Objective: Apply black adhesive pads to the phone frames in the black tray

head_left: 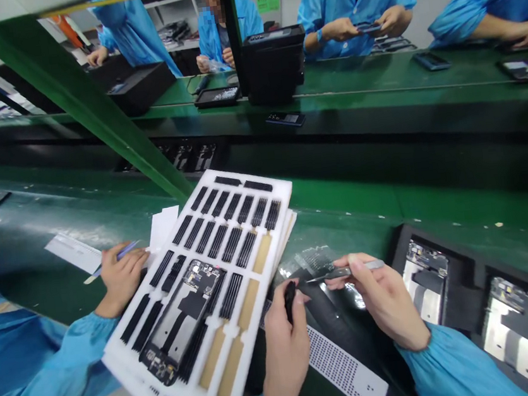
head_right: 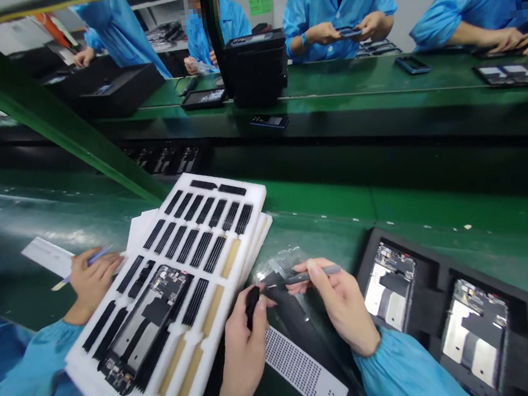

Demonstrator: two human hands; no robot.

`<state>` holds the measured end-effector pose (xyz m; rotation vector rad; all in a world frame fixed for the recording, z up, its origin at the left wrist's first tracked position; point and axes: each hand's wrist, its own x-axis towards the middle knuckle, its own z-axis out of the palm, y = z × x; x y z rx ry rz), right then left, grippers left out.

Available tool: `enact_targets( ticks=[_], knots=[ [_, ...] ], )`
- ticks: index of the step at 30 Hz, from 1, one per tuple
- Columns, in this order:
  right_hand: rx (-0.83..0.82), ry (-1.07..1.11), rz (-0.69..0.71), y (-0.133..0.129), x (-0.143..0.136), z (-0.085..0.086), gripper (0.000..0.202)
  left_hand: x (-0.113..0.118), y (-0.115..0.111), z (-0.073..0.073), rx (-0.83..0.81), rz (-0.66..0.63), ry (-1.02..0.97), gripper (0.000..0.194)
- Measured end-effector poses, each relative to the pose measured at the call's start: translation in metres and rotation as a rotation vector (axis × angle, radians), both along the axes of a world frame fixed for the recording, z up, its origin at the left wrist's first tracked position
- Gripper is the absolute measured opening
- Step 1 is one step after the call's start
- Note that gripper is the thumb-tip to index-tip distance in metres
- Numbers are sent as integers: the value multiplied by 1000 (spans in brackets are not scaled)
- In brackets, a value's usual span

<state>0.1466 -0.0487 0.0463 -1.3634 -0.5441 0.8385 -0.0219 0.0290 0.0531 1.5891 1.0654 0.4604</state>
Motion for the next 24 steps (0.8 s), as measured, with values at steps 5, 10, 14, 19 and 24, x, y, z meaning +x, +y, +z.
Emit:
enact_targets(
  ticks=[5,10,14,19,24],
  knots=[
    [-24,-21,-39,-17,-16,22,36,5,-7,18,-600,109,-455,33],
    [-17,42,-61,-21,-26,31,38,5,-15,28,-775,71,-608,28],
    [-23,72,-29,-26,-29,30,35,4,-20,33,-786,57,-630,29],
    [-28,-66,-58,-31,-31,31,34,5,-24,37,-766,49,-639,29],
    [-25,-207,-82,-29,-33,37,35,5,-25,36,-742,34,-629,28]
  ],
)
